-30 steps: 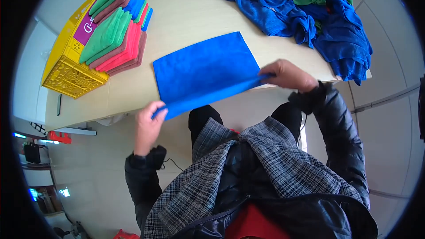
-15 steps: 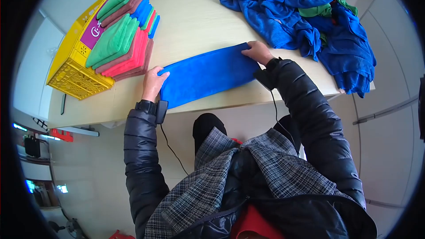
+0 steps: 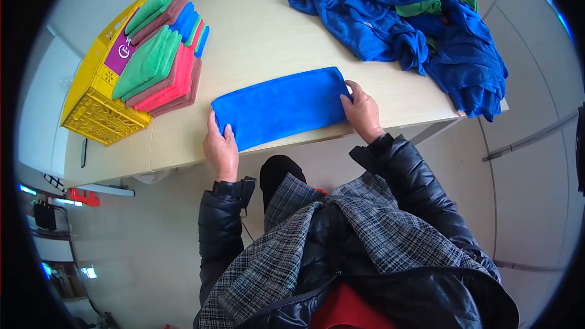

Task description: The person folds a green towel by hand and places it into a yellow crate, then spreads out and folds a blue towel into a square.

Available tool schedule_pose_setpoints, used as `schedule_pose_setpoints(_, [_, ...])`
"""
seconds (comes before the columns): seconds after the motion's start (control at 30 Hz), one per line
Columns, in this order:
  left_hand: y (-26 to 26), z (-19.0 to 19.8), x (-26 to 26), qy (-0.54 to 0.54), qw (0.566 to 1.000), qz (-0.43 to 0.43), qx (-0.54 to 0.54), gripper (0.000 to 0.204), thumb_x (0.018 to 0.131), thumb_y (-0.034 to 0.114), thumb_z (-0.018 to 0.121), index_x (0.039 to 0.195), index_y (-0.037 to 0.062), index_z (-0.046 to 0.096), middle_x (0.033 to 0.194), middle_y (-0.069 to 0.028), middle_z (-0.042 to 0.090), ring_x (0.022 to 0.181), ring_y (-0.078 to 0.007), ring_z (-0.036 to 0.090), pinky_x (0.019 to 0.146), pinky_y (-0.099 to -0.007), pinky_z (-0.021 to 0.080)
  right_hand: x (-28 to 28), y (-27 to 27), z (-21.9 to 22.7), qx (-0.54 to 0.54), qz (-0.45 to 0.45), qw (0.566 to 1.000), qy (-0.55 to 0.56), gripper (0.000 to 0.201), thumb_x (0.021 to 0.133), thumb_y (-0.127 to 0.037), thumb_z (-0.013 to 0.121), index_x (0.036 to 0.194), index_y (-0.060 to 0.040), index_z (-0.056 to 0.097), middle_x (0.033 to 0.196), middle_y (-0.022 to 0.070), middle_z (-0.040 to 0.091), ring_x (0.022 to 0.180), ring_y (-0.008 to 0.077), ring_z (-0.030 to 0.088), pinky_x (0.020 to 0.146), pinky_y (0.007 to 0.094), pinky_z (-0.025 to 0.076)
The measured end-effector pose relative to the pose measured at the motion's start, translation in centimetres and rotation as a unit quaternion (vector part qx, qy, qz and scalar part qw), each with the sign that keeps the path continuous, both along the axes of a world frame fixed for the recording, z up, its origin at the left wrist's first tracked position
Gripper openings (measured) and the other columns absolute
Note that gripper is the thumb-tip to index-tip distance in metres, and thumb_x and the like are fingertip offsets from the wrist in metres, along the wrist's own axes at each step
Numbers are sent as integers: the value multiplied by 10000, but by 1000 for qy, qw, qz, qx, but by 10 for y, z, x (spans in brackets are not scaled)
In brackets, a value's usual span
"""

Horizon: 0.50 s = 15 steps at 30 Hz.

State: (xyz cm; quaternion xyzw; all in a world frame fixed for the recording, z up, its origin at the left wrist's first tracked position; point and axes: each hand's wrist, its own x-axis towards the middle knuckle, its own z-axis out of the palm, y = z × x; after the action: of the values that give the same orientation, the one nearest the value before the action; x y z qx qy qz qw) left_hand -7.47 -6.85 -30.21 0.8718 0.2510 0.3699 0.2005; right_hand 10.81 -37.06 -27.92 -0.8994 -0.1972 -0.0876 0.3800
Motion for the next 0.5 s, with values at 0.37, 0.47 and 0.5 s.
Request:
schedule_pose_setpoints(0.37, [-40,12,39,33,998,10,52,536,962,189,617,1466,166,435,894,-215,707,810,-422,676,723,-515,512,4,-41,-2,-29,-88,992,-91,336,936,-196,623,1267,-150,580,873,200,707,809,411,679,714,487,536])
schedule_pose_setpoints(0.47, [-38,5,31,36,998,13,40,504,964,206,616,1442,156,465,873,-213,705,794,-420,677,709,-516,514,-7,-51,-15,-39,-85,989,-114,331,935,-197,627,1260,-147,584,886,202,708,803,413,679,709,489,536])
schedule_pose_setpoints(0.5, [-41,3,29,35,999,18,36,504,964,206,616,1442,156,465,873,-213,705,794,-420,677,709,-516,514,-10,-53,-17,-36,-84,987,-128,328,935,-195,629,1256,-144,587,891,200,709,800,413,679,710,489,538])
